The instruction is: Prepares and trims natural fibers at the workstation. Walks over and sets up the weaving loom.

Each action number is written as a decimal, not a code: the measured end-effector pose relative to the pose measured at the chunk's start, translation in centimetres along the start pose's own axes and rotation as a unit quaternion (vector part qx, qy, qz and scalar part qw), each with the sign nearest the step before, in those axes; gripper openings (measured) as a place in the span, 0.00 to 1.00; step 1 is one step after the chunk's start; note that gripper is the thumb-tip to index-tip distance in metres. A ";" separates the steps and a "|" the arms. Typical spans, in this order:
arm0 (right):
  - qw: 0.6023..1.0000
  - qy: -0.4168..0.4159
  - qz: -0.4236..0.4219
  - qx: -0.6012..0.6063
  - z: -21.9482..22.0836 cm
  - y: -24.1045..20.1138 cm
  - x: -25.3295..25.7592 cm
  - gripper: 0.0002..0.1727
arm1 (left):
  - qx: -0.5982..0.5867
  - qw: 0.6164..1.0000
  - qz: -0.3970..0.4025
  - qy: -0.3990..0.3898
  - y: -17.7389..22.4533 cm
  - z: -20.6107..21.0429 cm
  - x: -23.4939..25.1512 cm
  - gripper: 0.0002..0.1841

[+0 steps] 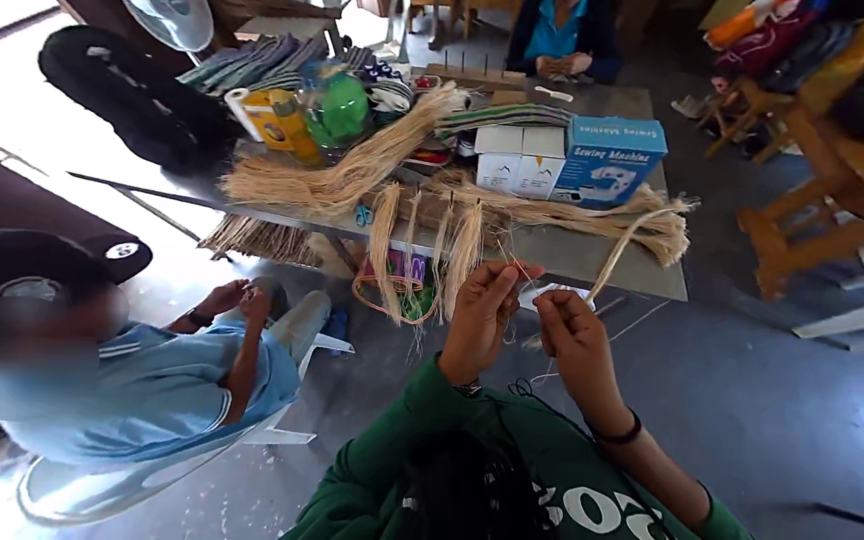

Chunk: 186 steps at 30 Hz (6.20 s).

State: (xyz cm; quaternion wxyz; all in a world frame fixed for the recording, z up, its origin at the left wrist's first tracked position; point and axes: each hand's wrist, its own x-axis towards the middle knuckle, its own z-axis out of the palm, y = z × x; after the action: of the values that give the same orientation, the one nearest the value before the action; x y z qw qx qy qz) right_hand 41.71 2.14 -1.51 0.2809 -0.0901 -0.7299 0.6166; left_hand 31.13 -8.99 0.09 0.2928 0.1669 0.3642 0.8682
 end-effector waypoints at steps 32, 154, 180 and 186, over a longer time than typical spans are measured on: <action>0.986 0.100 0.038 -0.131 1.6 2.1 11.3 0.26 | 0.231 0.967 0.017 -0.109 2.5 -4.5 12.3 0.07; 0.936 0.123 -0.146 -0.294 -0.3 0.6 11.0 0.05 | 0.266 0.940 0.092 -0.193 1.1 -3.2 11.4 0.07; 0.957 0.081 -0.075 -0.270 -1.1 1.0 10.6 0.05 | 0.387 0.906 0.111 -0.129 -0.3 -3.2 11.3 0.05; 0.987 0.061 0.022 -0.148 -1.8 1.1 10.7 0.05 | 0.462 0.840 0.226 -0.175 -0.1 -3.5 11.4 0.07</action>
State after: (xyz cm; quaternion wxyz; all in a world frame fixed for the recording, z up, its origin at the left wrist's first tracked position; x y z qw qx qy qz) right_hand 33.59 9.01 0.83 0.2949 -0.1848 -0.7922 0.5013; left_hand 20.61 -3.65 -1.45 0.0362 0.5099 0.6176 0.5978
